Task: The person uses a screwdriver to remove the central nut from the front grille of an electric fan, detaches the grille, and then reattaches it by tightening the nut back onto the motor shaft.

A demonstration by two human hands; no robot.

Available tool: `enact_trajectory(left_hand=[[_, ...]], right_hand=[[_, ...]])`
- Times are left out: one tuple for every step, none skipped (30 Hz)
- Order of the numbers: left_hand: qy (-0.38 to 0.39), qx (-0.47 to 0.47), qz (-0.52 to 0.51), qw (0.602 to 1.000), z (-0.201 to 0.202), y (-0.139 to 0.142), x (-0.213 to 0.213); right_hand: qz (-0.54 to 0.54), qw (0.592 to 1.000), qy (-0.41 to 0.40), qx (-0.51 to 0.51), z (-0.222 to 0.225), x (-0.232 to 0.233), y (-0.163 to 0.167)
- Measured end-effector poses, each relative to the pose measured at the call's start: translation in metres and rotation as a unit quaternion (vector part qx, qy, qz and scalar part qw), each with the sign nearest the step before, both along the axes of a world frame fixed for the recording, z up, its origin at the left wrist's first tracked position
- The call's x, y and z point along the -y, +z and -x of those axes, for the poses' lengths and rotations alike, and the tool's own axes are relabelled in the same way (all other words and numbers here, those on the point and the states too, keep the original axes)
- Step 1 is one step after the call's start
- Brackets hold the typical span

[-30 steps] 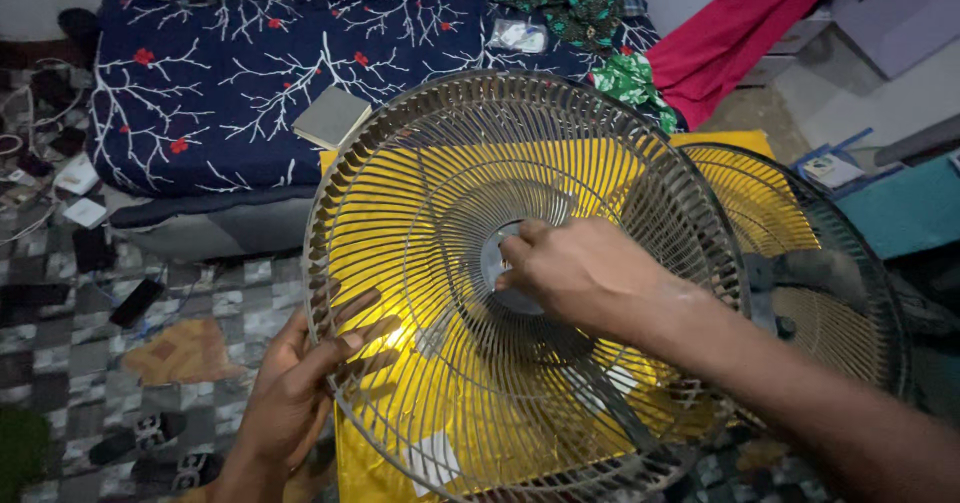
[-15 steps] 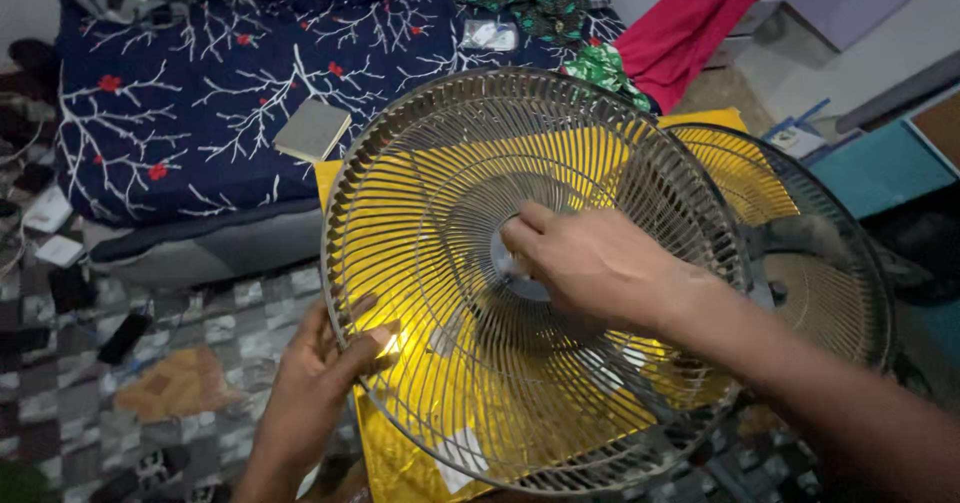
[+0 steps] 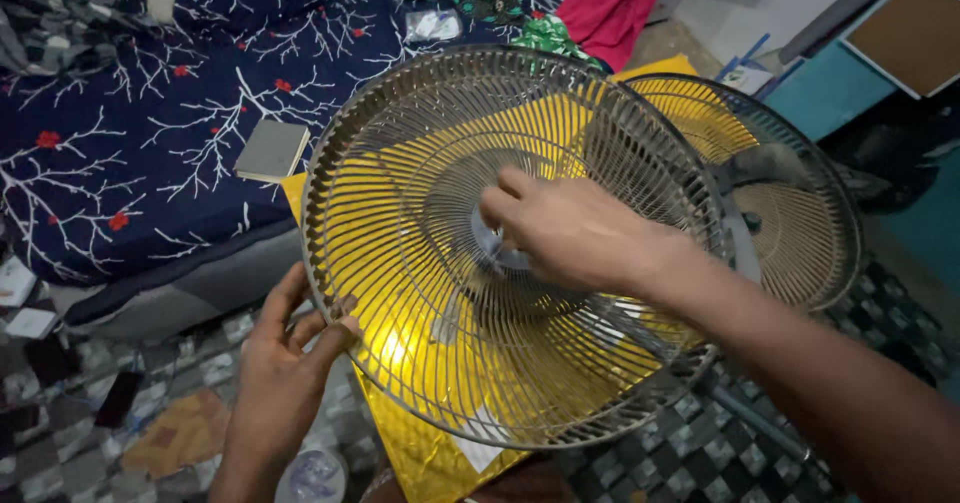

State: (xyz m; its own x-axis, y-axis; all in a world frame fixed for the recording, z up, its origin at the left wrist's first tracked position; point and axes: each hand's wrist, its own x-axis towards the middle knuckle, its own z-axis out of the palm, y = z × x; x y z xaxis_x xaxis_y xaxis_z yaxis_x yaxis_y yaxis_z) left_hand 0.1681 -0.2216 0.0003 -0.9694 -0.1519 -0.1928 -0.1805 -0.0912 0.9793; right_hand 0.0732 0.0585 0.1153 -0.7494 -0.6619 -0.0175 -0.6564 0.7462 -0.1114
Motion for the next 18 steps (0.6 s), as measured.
enact_trajectory(left_hand=[[-0.005, 0.001, -0.007, 1.000, 0.000, 0.001, 0.001], [-0.009, 0.001, -0.015, 1.000, 0.000, 0.001, 0.001], [-0.009, -0.004, -0.018, 1.000, 0.000, 0.002, 0.003], [-0.011, -0.006, -0.021, 1.000, 0.000, 0.001, 0.003], [-0.012, -0.009, -0.026, 1.000, 0.000, 0.001, 0.004], [-0.014, -0.014, -0.022, 1.000, 0.001, 0.001, 0.005], [-0.015, -0.016, -0.016, 1.000, 0.001, 0.001, 0.006], [-0.017, -0.016, -0.012, 1.000, 0.000, 0.002, 0.006], [-0.017, -0.004, -0.008, 1.000, -0.001, 0.004, 0.005], [-0.016, 0.004, -0.005, 1.000, -0.001, 0.007, 0.005], [-0.015, 0.014, 0.001, 1.000, -0.003, 0.012, 0.005], [0.008, -0.072, 0.120, 0.990, -0.006, 0.017, 0.003], [0.030, -0.160, 0.234, 0.959, -0.007, 0.023, 0.001], [0.052, -0.246, 0.344, 0.905, -0.009, 0.030, -0.001], [0.047, -0.279, 0.364, 0.887, -0.009, 0.036, -0.002], [0.042, -0.312, 0.383, 0.868, -0.006, 0.042, -0.004], [0.038, -0.346, 0.403, 0.846, 0.000, 0.046, -0.007], [-0.013, -0.356, 0.383, 0.852, 0.007, 0.049, -0.012]], right_hand=[[-0.019, 1.000, -0.023, 0.001, 0.000, 0.002, 0.001], [-0.015, 0.999, -0.030, -0.003, 0.001, 0.003, 0.002], [-0.011, 0.999, -0.037, -0.007, 0.001, 0.005, 0.003], [-0.006, 0.999, -0.046, -0.008, 0.001, 0.006, 0.004], [-0.012, 1.000, -0.021, -0.007, 0.001, 0.006, 0.006], [-0.015, 1.000, 0.006, -0.007, 0.001, 0.006, 0.008], [-0.017, 0.999, 0.034, -0.005, 0.000, 0.007, 0.008], [-0.036, 0.999, 0.003, 0.001, -0.002, 0.009, 0.008], [-0.056, 0.998, -0.028, 0.006, -0.004, 0.010, 0.008], [-0.075, 0.995, -0.059, 0.008, -0.005, 0.012, 0.008], [-0.050, 0.998, -0.033, 0.011, -0.005, 0.013, 0.009], [-0.025, 1.000, -0.009, 0.016, -0.006, 0.014, 0.010], [-0.002, 1.000, 0.015, 0.017, -0.005, 0.014, 0.011], [-0.017, 1.000, -0.002, 0.014, -0.004, 0.016, 0.011], [-0.031, 0.999, -0.018, 0.012, -0.004, 0.018, 0.010], [-0.044, 0.998, -0.034, 0.010, -0.004, 0.020, 0.009], [-0.039, 0.999, -0.032, 0.004, -0.002, 0.021, 0.009], [-0.034, 0.999, -0.030, -0.001, -0.002, 0.021, 0.008]])
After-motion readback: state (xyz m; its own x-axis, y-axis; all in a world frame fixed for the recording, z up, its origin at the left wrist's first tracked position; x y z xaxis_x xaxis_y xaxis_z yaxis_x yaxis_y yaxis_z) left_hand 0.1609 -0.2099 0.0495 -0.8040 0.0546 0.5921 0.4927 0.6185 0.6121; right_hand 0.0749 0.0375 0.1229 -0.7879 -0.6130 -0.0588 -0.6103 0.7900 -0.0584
